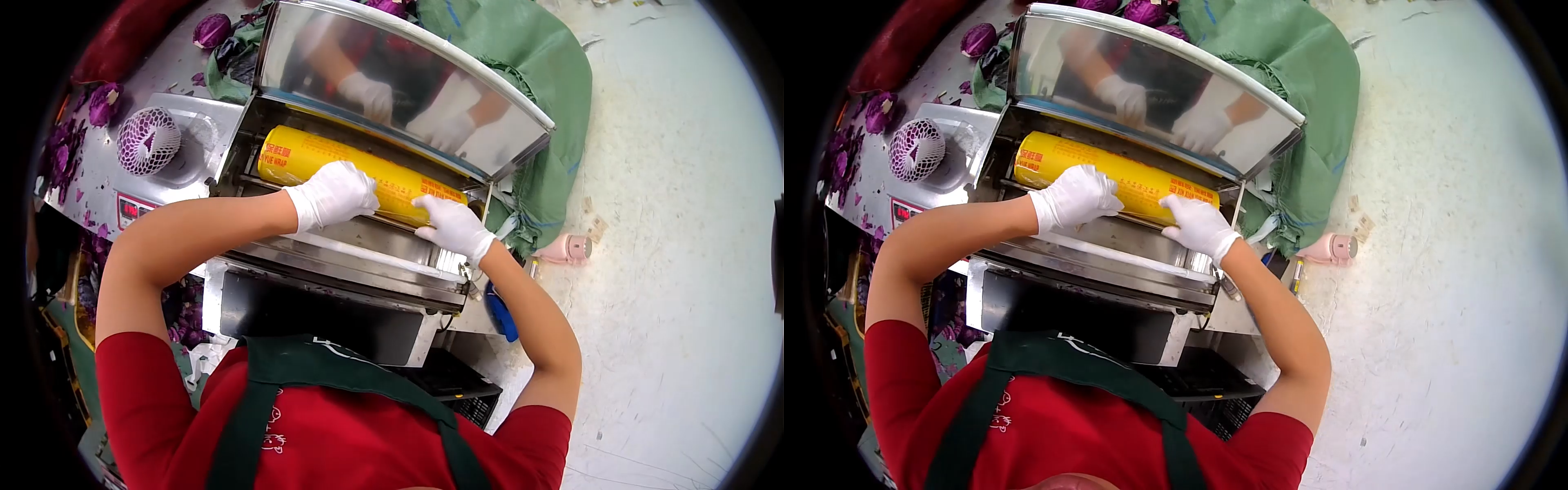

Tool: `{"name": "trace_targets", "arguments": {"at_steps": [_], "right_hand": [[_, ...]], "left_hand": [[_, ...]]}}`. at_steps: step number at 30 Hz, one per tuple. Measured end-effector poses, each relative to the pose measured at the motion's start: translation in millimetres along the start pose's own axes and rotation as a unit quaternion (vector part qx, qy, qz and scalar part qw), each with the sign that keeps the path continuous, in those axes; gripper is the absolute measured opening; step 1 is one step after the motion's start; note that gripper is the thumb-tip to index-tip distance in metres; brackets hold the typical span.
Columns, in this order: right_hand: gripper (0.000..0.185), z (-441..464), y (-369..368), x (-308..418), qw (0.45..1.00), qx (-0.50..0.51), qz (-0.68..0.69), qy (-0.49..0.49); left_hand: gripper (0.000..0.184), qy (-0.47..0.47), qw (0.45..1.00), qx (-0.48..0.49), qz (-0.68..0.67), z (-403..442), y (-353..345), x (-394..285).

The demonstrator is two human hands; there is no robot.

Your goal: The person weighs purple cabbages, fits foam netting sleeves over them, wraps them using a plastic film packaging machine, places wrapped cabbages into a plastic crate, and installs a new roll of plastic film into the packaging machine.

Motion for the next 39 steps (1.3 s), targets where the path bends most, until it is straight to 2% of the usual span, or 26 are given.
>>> {"name": "trace_targets", "arguments": {"at_steps": [2,3,5,6,8,9,10,12,14,16,17,18,20,24,26,28,29,30,32,34,37,39], "right_hand": [[0.015,6,0,10,0.986,-0.004,-0.145,0.08],[0.015,11,-1,9,0.986,-0.004,-0.144,0.079],[0.009,18,-8,0,0.951,0.121,-0.283,0.005],[0.009,18,-6,3,0.951,0.123,-0.282,0.006],[0.008,22,10,24,0.926,0.117,-0.35,0.075],[0.006,20,11,26,0.922,0.083,-0.344,0.154],[0.006,17,12,21,0.922,0.087,-0.344,0.156],[0.005,7,18,27,0.925,0.03,-0.276,0.26],[0.007,2,18,22,0.932,0.023,-0.247,0.265],[0.009,-1,14,4,0.97,0.078,-0.18,0.145],[0.013,-1,13,1,0.967,0.091,-0.206,0.118],[0.013,-5,13,1,0.967,0.093,-0.206,0.12],[0.017,-25,22,-18,0.976,0.049,-0.214,0.014],[0.022,-41,23,-19,0.961,0.103,-0.255,-0.02],[0.024,-47,32,-7,0.967,0.113,-0.225,-0.041],[0.024,-60,34,6,0.99,0.114,-0.045,-0.062],[0.021,-69,32,8,0.983,0.122,0.07,-0.115],[0.021,-70,30,7,0.983,0.121,0.071,-0.116],[0.02,-72,40,8,0.994,-0.021,0.009,-0.111],[0.018,-64,46,6,0.987,-0.096,-0.082,-0.099],[0.021,-51,39,6,0.983,-0.101,-0.106,-0.11],[0.023,-39,27,13,0.983,-0.074,-0.151,-0.066]], "left_hand": [[0.011,0.002,0.999,-0.018,-0.034,0,6,0],[0.011,0.001,0.999,-0.017,-0.034,-1,8,0],[0.011,-0.002,1.0,-0.021,-0.017,-3,8,0],[0.011,0.0,1.0,-0.02,-0.018,-4,8,0],[0.01,-0.011,0.999,-0.031,-0.001,-4,12,-1],[0.01,-0.008,0.999,-0.032,-0.004,-4,13,0],[0.01,-0.009,0.999,-0.031,-0.014,-5,14,1],[0.009,-0.009,0.999,-0.032,-0.027,-6,15,1],[0.007,0.004,0.998,-0.036,-0.045,-9,17,3],[0.008,0.004,0.998,-0.029,-0.06,-10,19,3],[0.01,0.004,0.997,-0.022,-0.073,-10,21,3],[0.01,0.007,0.997,-0.022,-0.073,-9,23,4],[0.011,-0.002,0.998,-0.003,-0.055,-8,26,1],[0.009,-0.02,0.997,-0.036,-0.065,-4,22,-3],[0.009,-0.007,0.998,-0.041,-0.046,-2,21,1],[0.01,-0.007,0.999,-0.016,-0.048,-5,20,1],[0.011,-0.014,0.999,-0.011,-0.046,-8,21,0],[0.011,-0.019,0.999,-0.007,-0.044,-10,20,-1],[0.011,-0.018,0.998,-0.01,-0.06,-13,16,-1],[0.012,-0.022,0.997,-0.016,-0.074,-9,16,-2],[0.012,-0.013,0.999,-0.02,-0.041,-6,17,1],[0.012,-0.02,0.997,-0.035,-0.071,-9,19,2]]}}
Point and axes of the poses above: each hand's wrist, its own z-axis towards the middle knuckle, its own y-axis out of the back of the hand, x = y × z, the point moved 6 cm from there along z, towards the middle knuckle, and after that the axes turned 13 degrees about y, right-handed, at the moved point
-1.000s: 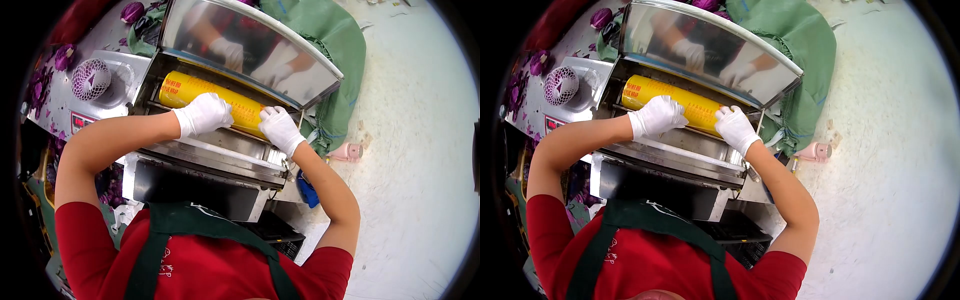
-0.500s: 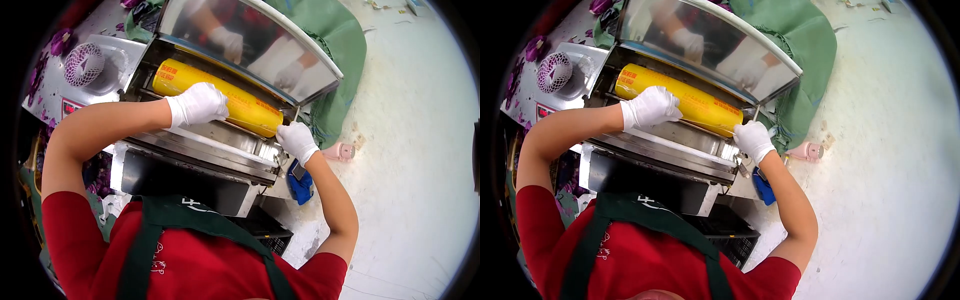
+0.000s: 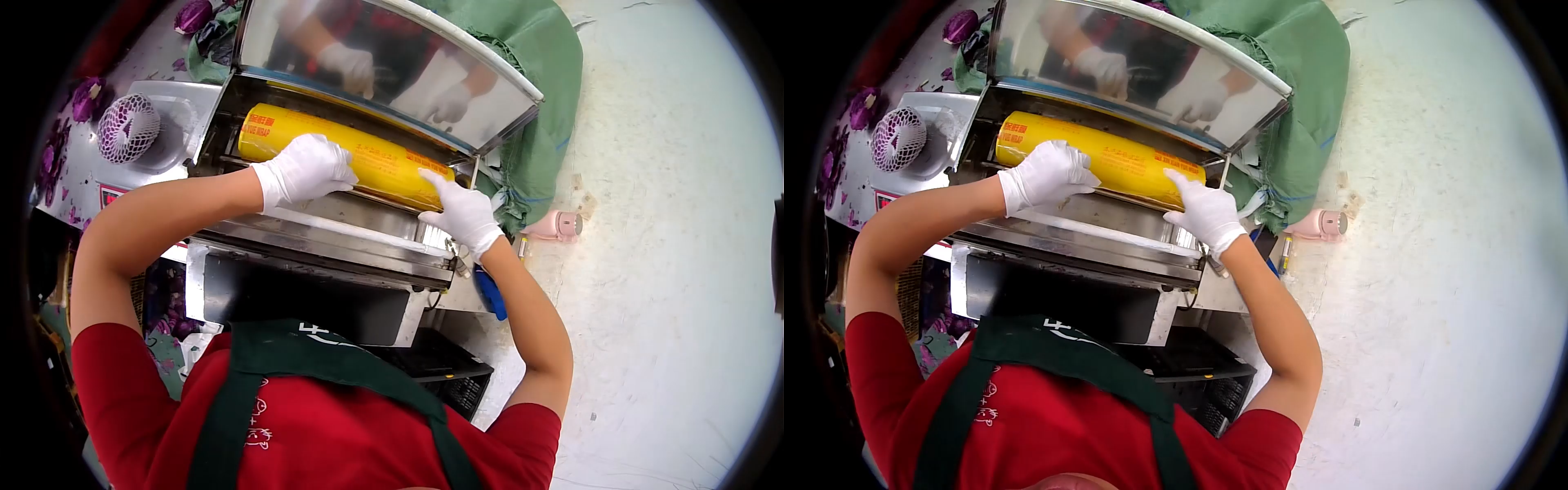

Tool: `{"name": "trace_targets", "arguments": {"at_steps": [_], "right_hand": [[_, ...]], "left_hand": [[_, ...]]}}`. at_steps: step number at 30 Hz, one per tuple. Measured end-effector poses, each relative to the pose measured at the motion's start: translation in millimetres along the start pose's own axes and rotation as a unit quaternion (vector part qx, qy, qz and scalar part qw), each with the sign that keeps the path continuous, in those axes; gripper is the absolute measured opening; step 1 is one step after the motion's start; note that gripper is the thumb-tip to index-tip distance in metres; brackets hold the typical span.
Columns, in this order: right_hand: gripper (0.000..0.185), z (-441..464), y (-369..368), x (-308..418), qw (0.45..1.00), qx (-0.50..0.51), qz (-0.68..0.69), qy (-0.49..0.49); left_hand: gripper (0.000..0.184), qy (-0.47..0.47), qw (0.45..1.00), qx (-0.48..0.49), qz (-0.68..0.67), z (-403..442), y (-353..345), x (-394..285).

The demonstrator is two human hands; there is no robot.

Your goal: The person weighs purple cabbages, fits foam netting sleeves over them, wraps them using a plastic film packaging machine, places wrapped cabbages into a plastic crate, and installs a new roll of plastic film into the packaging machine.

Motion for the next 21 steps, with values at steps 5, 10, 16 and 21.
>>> {"name": "trace_targets", "arguments": {"at_steps": [5,10,16,21], "right_hand": [[0.015,1,-42,-15,0.985,0.121,-0.122,-0.006],[0.01,-22,-8,-21,0.998,-0.018,-0.042,-0.038],[0.03,-20,-23,-35,0.885,-0.039,0.4,-0.236],[0.052,-14,-18,-18,0.976,0.144,-0.039,-0.16]], "left_hand": [[0.014,0.025,0.996,0.021,0.082,-7,8,4],[0.02,0.081,0.968,0.075,0.224,-28,14,52],[0.007,0.107,0.984,0.033,0.136,-37,22,73],[0.009,0.154,0.976,0.061,0.14,-44,14,85]]}}
Point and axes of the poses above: each hand's wrist, its own z-axis towards the middle knuckle, its own y-axis out of the back of the hand, x = y × z, the point moved 6 cm from there along z, towards the middle knuckle, and after that the axes turned 13 degrees about y, right-handed, at the moved point
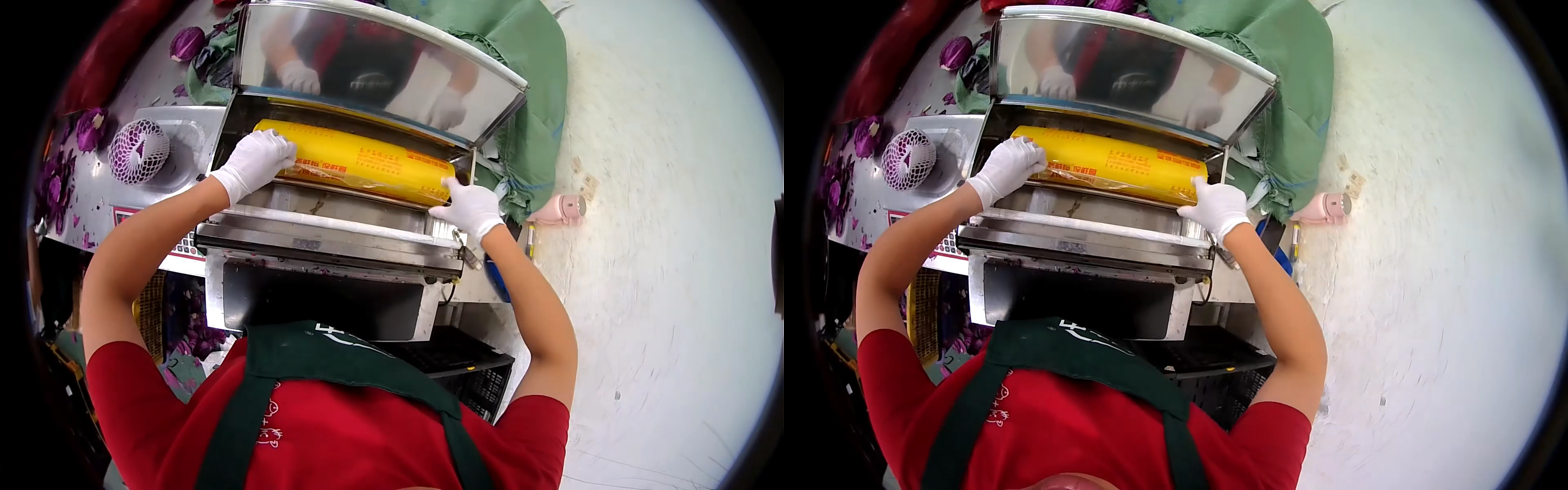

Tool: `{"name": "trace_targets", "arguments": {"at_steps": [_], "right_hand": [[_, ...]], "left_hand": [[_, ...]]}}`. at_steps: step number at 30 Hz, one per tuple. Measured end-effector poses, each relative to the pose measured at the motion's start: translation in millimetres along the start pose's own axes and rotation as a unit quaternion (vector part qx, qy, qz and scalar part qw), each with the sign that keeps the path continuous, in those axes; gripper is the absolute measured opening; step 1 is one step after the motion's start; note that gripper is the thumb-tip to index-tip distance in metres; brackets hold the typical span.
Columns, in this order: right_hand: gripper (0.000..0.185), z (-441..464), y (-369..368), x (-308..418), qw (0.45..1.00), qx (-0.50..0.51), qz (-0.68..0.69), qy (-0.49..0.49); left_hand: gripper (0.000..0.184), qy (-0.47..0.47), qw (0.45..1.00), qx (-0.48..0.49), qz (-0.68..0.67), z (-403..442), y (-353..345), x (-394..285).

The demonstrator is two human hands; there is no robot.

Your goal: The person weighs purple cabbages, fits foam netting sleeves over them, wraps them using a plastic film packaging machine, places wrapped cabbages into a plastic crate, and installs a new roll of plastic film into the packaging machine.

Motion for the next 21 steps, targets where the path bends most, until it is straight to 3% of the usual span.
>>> {"name": "trace_targets", "arguments": {"at_steps": [6,9,13,14,18,20,21], "right_hand": [[0.022,16,-18,0,0.994,-0.042,-0.095,0.035],[0.014,1,-6,1,0.979,-0.193,0.043,0.056],[0.01,-13,2,6,0.95,-0.234,0.154,0.138],[0.013,-25,12,7,0.937,-0.271,0.17,0.139],[0.018,-86,41,6,0.842,-0.273,0.458,0.09],[0.014,-130,57,19,0.747,-0.26,0.612,0.009],[0.01,-152,79,30,0.872,-0.223,0.434,0.033]], "left_hand": [[0.012,-0.014,0.999,-0.041,-0.011,-2,2,-1],[0.011,0.003,0.999,-0.039,-0.025,-7,-2,3],[0.012,0.007,0.987,-0.062,-0.15,-16,27,-6],[0.012,0.006,0.987,-0.06,-0.148,-20,39,-9],[0.009,-0.004,0.982,-0.049,-0.184,-54,107,-33],[0.009,-0.037,0.932,-0.123,-0.339,-83,154,-46],[0.008,0.016,0.921,-0.107,-0.373,-102,164,-45]]}}
Point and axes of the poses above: each hand's wrist, its own z-axis towards the middle knuckle, its own y-axis out of the back of the hand, x = y × z, the point moved 6 cm from there along z, towards the middle knuckle, and after that the axes turned 13 degrees about y, right-handed, at the moved point
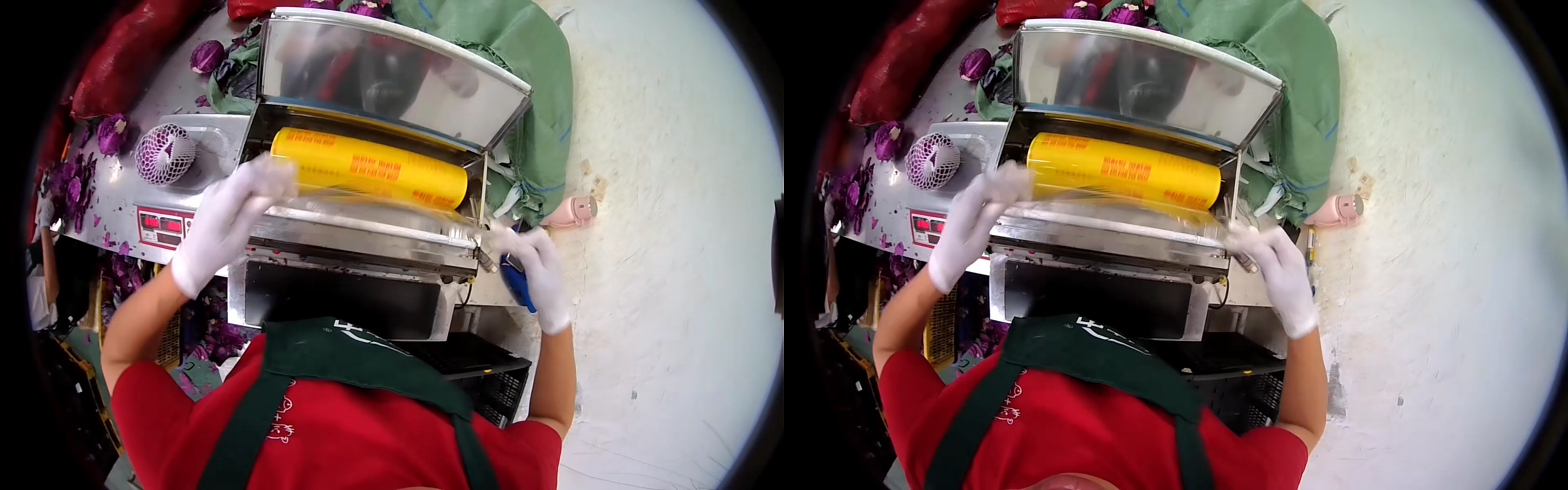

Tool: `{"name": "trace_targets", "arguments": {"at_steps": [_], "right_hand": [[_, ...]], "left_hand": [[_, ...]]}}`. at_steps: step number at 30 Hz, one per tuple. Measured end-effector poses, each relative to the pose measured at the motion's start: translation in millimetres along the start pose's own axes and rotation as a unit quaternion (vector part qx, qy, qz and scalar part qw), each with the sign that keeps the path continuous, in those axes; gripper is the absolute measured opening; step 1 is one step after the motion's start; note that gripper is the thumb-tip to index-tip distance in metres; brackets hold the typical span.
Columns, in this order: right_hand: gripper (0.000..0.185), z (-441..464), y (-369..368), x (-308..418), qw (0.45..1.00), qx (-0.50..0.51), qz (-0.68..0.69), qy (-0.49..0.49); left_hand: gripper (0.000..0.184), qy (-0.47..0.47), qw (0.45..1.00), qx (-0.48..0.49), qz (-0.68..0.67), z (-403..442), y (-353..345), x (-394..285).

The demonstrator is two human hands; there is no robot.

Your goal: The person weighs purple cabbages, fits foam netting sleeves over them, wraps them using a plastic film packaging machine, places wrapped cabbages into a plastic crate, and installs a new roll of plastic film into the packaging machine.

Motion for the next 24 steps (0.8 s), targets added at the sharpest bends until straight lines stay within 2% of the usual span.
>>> {"name": "trace_targets", "arguments": {"at_steps": [2,3,4,5,6,7,9,10,11,13,15,16,17,19,20,21,23,24], "right_hand": [[0.011,-39,4,12,0.97,-0.109,0.215,0.004],[0.014,-57,8,21,0.967,-0.113,0.224,0.038],[0.017,-77,11,42,0.964,-0.112,0.235,-0.048],[0.017,-91,6,52,0.93,-0.146,0.327,0.082],[0.017,-105,-2,58,0.893,-0.12,0.421,0.109],[0.016,-116,-9,64,0.844,-0.095,0.509,0.137],[0.014,-134,-30,60,0.83,0.009,0.549,0.101],[0.015,-142,-43,61,0.831,0.0,0.556,-0.018],[0.015,-149,-62,54,0.796,0.036,0.599,-0.083],[0.021,-159,-98,27,0.822,0.079,0.537,-0.174],[0.02,-169,-135,0,0.774,0.111,0.579,-0.229],[0.018,-177,-153,-16,0.75,0.129,0.6,-0.249],[0.017,-179,-167,-30,0.753,0.15,0.584,-0.265],[0.018,-181,-195,-56,0.792,0.135,0.525,-0.281],[0.017,-180,-208,-67,0.835,0.126,0.46,-0.275],[0.017,-181,-223,-76,0.835,0.136,0.46,-0.27],[0.017,-183,-241,-90,0.875,0.164,0.362,-0.278],[0.017,-187,-248,-88,0.859,0.223,0.351,-0.299]], "left_hand": [[0.01,0.108,0.991,0.008,-0.079,-40,20,-10],[0.014,0.158,0.979,0.023,-0.128,-58,25,-16],[0.018,0.162,0.952,0.051,-0.255,-73,25,-27],[0.022,0.165,0.907,0.077,-0.378,-85,24,-38],[0.03,0.179,0.864,0.108,-0.458,-92,17,-53],[0.034,0.242,0.831,0.125,-0.486,-100,14,-64],[0.035,0.274,0.789,0.207,-0.508,-121,-2,-63],[0.035,0.315,0.757,0.224,-0.526,-133,-10,-63],[0.033,0.339,0.717,0.235,-0.561,-144,-22,-56],[0.031,0.431,0.652,0.254,-0.57,-170,-48,-39],[0.031,0.463,0.643,0.29,-0.536,-189,-77,-21],[0.031,0.511,0.628,0.269,-0.522,-207,-94,3],[0.03,0.51,0.659,0.284,-0.474,-221,-109,26],[0.028,0.556,0.652,0.221,-0.466,-243,-133,66],[0.026,0.561,0.668,0.21,-0.441,-248,-139,79],[0.024,0.566,0.683,0.198,-0.416,-247,-142,84],[0.023,0.549,0.703,0.195,-0.408,-244,-147,88],[0.022,0.556,0.702,0.186,-0.404,-252,-150,97]]}}
Point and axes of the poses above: each hand's wrist, its own z-axis towards the middle knuckle, its own y-axis out of the back of the hand, x = y × z, the point moved 6 cm from there along z, towards the middle knuckle, and after that the axes turned 13 degrees about y, right-handed, at the moved point
